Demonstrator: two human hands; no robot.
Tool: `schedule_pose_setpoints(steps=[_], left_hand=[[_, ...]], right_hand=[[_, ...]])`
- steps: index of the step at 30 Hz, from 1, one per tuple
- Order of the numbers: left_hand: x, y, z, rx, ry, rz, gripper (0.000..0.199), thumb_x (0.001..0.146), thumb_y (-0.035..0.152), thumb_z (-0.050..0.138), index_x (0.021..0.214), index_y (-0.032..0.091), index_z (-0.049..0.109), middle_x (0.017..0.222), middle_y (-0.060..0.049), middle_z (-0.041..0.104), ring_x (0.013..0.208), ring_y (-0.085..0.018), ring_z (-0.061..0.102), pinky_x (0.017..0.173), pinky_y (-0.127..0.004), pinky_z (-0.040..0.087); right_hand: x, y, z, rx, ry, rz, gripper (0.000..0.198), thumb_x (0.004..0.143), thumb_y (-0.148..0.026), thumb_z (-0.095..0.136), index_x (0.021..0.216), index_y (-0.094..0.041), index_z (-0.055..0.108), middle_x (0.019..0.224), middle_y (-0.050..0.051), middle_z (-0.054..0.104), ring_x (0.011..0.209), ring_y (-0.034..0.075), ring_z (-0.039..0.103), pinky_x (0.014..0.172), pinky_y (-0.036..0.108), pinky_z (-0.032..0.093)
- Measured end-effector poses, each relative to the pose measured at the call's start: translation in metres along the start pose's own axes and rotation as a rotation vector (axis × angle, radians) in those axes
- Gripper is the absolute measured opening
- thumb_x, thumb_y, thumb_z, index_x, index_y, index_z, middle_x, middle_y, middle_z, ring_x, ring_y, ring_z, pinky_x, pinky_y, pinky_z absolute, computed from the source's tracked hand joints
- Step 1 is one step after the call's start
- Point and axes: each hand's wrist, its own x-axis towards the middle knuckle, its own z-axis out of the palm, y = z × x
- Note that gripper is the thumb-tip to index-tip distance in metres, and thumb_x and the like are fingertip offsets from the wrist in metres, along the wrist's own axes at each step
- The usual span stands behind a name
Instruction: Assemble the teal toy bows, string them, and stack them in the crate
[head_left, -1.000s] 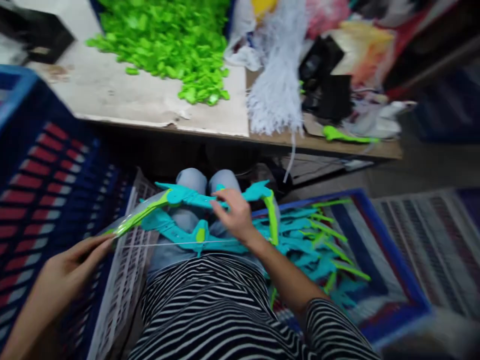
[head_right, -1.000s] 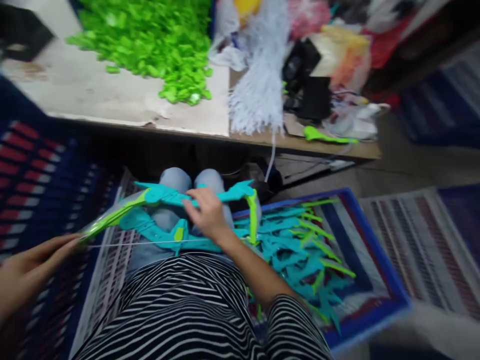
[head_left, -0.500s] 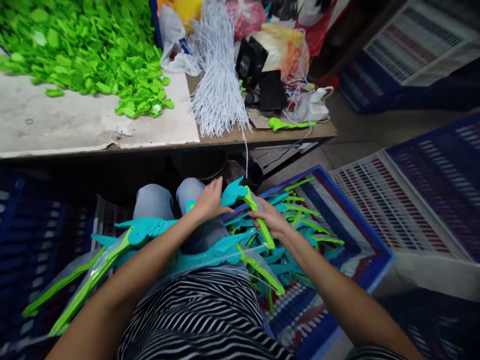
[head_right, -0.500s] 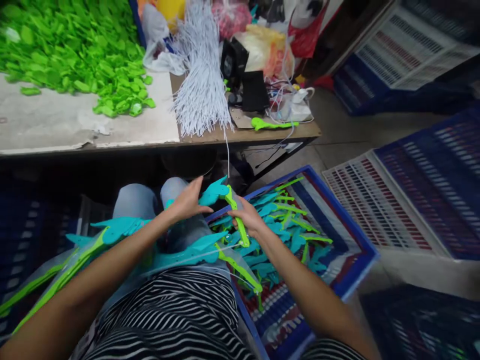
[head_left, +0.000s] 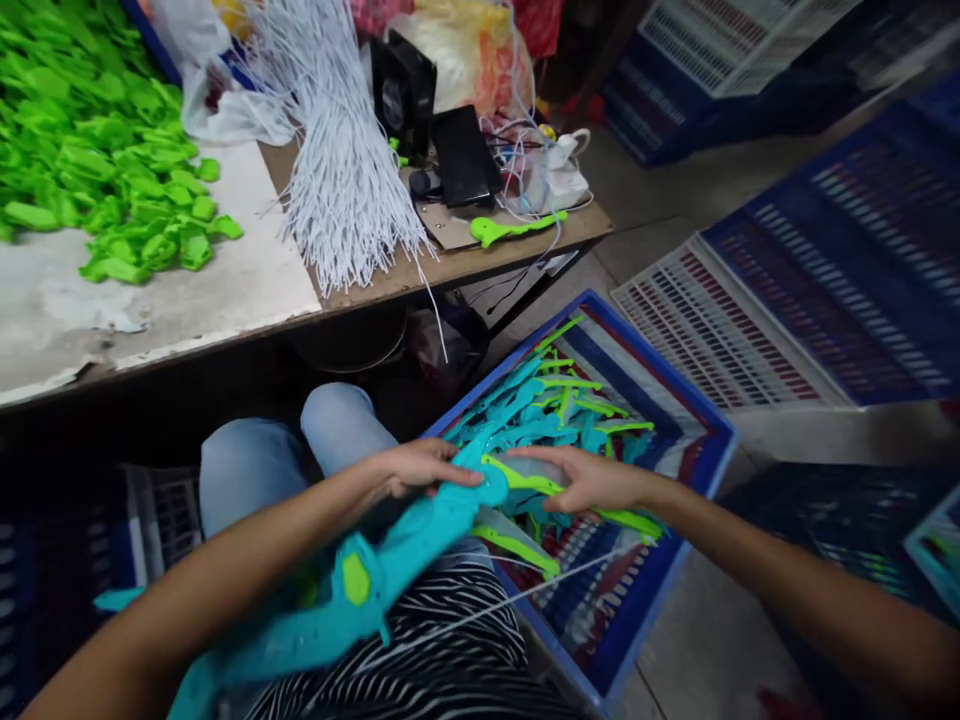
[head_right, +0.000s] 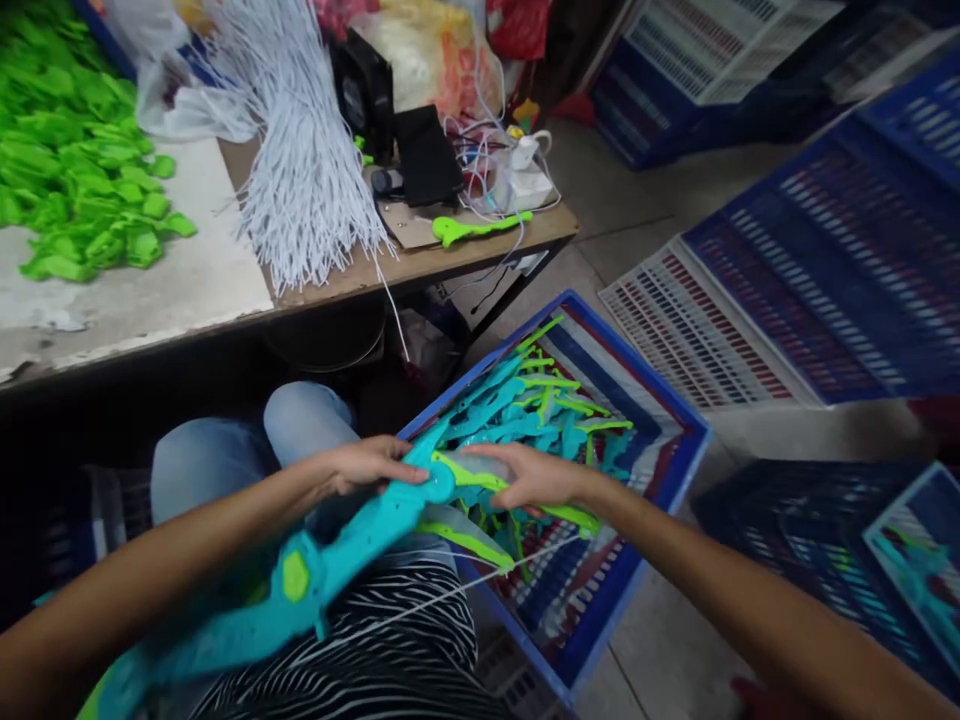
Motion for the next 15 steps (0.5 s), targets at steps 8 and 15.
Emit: schedule_pose_setpoints(steps=[8, 15], left_hand=[[-0.018, -0.018, 0.048, -0.103, 0.060, 0.042, 0.055, 0.046, 0.044, 0.085, 0.085, 0.012, 0.063, 0.081, -0.004, 0.068, 0.070, -0.017, 0.062, 0.070, -0.030, 0.049], [-0.065, -0.021, 0.035, 0.367, 0.283, 0.114, 0.076, 0.066, 0.059, 0.067, 0.125, 0.013, 0.053, 0.102, -0.012, 0.068, 0.086, -0.025, 0.064, 0.071, -0.032, 0.049]], right_hand=[[-0.033, 0.015, 0.014, -0.003, -0.083, 0.089, 0.081, 0.064, -0.013, 0.060, 0.141, -0.019, 0.035, 0.054, -0.008, 0.054, 0.035, 0.005, 0.046, 0.031, 0.011, 0.033], [-0.022, 0.005, 0.018, 0.063, -0.002, 0.018, 0.083, 0.067, -0.019, 0.064, 0.143, -0.020, 0.030, 0.054, -0.008, 0.056, 0.032, 0.004, 0.043, 0.031, 0.013, 0.033]])
